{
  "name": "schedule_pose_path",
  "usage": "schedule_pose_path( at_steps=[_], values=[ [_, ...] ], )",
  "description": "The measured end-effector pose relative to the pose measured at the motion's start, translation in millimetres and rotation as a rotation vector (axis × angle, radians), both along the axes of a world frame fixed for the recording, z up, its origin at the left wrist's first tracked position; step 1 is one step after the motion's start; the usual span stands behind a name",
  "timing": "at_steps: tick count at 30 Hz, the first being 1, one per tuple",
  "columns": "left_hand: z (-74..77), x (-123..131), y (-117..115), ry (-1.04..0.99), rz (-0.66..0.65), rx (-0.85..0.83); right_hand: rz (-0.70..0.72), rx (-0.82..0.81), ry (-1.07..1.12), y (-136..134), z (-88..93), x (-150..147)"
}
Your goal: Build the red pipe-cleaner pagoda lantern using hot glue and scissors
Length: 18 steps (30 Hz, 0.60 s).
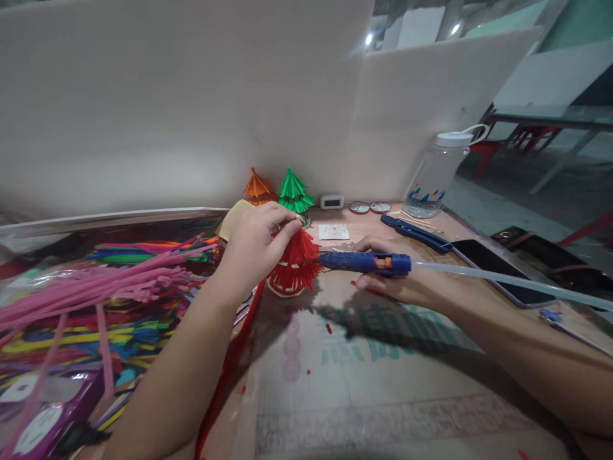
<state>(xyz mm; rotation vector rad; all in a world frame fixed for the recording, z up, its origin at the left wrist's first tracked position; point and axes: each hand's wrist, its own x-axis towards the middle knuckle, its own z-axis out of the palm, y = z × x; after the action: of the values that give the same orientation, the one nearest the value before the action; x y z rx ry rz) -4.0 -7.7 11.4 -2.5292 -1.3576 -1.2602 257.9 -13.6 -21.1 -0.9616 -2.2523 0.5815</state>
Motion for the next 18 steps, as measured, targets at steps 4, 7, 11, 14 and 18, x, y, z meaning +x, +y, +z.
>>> schedule_pose_path(
  at_steps=[4,7,11,14,18],
  values=[
    [-0.6,-0.7,1.0,-0.022,-0.008,-0.003,0.043,-0.041,-0.076,-0.9,4.0,7.4],
    [-1.1,-3.0,2.7,-0.079,-0.021,-0.034,-0.006,-0.112,-0.021,5.9,7.0,17.2],
    [-2.0,-5.7,6.8,-0.120,-0.031,-0.082,-0.151,-0.210,0.092,37.7,6.4,28.5],
    [-3.1,-4.5,8.7,-0.127,-0.036,-0.112,-0.368,-0.224,-0.025,77.6,-1.0,31.0],
    [-5.2,-1.1,9.2,-0.145,-0.062,-0.113,-0.496,-0.230,-0.085,130.7,-24.2,27.5]
  ],
)
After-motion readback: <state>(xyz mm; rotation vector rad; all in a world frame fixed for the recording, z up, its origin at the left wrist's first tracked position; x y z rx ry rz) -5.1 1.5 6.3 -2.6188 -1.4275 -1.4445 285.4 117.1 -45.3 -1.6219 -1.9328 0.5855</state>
